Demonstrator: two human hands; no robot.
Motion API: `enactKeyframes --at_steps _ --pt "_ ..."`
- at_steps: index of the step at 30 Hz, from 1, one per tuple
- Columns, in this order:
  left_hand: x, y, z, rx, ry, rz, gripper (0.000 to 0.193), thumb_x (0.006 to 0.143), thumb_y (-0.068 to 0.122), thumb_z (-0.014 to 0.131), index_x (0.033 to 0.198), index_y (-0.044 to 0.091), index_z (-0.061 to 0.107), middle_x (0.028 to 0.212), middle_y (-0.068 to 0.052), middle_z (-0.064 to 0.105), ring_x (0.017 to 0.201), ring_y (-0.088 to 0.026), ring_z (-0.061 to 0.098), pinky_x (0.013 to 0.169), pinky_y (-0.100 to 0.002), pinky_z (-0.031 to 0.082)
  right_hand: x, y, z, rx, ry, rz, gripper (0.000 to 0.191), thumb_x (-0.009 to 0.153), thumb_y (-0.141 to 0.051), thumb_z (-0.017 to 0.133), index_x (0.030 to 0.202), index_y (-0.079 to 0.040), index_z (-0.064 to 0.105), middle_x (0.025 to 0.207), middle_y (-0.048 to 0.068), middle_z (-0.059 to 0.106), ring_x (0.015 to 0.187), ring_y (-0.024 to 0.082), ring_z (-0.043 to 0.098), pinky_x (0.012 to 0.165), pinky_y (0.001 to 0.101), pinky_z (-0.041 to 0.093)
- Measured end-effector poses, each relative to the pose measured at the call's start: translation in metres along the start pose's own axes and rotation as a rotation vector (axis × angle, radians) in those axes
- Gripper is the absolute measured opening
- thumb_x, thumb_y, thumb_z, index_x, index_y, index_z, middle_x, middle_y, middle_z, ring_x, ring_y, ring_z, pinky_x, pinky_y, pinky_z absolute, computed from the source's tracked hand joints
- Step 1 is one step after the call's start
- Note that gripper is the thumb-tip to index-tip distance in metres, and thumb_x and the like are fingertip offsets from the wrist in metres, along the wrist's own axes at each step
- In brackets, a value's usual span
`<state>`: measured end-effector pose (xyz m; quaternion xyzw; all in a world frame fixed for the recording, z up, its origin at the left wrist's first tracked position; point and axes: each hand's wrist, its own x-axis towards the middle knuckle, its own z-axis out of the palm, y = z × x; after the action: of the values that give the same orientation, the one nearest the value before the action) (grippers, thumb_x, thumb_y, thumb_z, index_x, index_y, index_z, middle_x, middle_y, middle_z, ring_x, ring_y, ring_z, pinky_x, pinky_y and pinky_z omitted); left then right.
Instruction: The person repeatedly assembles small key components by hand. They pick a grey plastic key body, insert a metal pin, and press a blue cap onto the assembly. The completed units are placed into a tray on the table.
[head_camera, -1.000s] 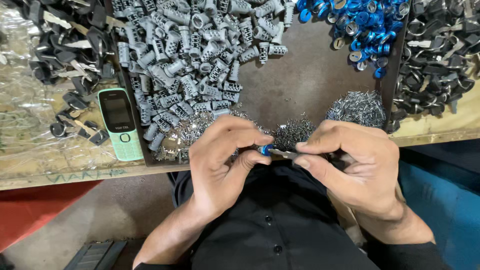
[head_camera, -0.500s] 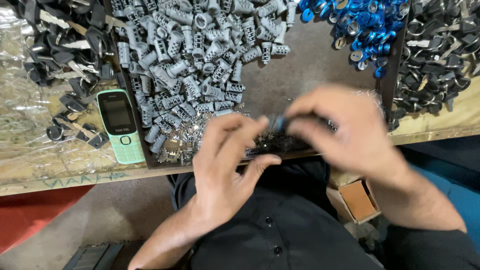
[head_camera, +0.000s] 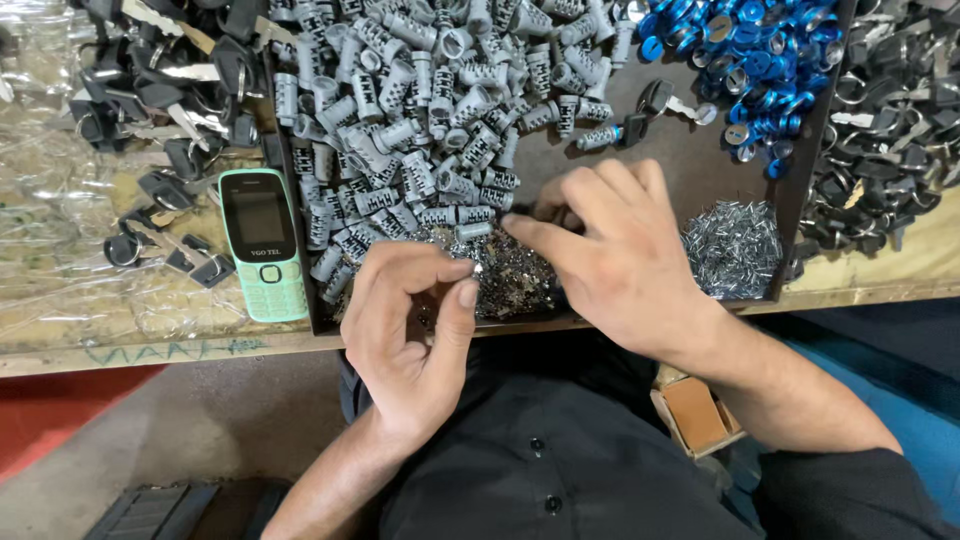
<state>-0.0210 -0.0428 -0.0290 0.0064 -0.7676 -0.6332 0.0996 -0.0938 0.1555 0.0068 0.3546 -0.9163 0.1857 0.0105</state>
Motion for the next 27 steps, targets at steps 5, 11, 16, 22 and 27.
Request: enactKeyframes --at_steps 5,11,16,22,27 --pt "0.0 0.001 -0.009 -0.065 -0.026 -0.002 0.009 0.102 0.003 0.071 0.109 0.003 0.066 0.107 -0.006 0.063 0.076 -0.008 0.058 0.067 -0.02 0.049 -0.005 0.006 0.007 -0.012 0.007 -0.02 0.018 0.087 -0.006 0.078 0.103 -0.011 0.075 0.096 0.002 0.057 0.091 0.023 0.053 0.08 0.041 0.034" --pt "-0.009 0.017 -0.004 0.001 -0.043 0.025 0.017 0.091 0.003 0.076 0.105 0.001 0.066 0.105 -0.009 0.063 0.071 -0.008 0.054 0.062 -0.022 0.047 -0.001 -0.008 0.004 0.053 0.061 0.019 0.021 0.082 -0.003 0.078 0.099 -0.005 0.065 0.094 0.009 0.058 0.088 0.03 0.055 0.078 0.0435 0.038" --pt "-0.016 0.021 -0.001 -0.409 -0.274 -0.109 0.013 0.096 0.003 0.078 0.105 -0.001 0.069 0.101 -0.007 0.066 0.077 -0.007 0.059 0.065 -0.021 0.049 -0.036 -0.043 -0.012 0.544 0.195 0.081 0.02 0.083 0.006 0.067 0.1 0.0 0.06 0.1 0.013 0.063 0.087 0.027 0.064 0.076 0.0372 0.054" --pt "-0.015 0.015 0.018 -0.732 -0.481 -0.484 0.009 0.098 0.006 0.074 0.098 -0.001 0.069 0.095 -0.006 0.065 0.066 -0.004 0.058 0.056 -0.019 0.047 -0.069 -0.035 -0.002 0.467 0.376 -0.017 0.032 0.08 -0.001 0.083 0.102 0.001 0.059 0.098 0.015 0.064 0.082 0.028 0.066 0.07 0.0397 0.057" --pt "-0.012 0.022 0.036 -0.679 -0.575 -0.576 0.009 0.098 0.008 0.071 0.097 -0.001 0.069 0.091 -0.005 0.065 0.066 -0.005 0.061 0.054 -0.02 0.049 -0.085 -0.02 -0.009 0.463 0.398 -0.038 0.032 0.086 0.008 0.08 0.111 0.0 0.063 0.1 0.011 0.064 0.084 0.025 0.069 0.072 0.0373 0.059"
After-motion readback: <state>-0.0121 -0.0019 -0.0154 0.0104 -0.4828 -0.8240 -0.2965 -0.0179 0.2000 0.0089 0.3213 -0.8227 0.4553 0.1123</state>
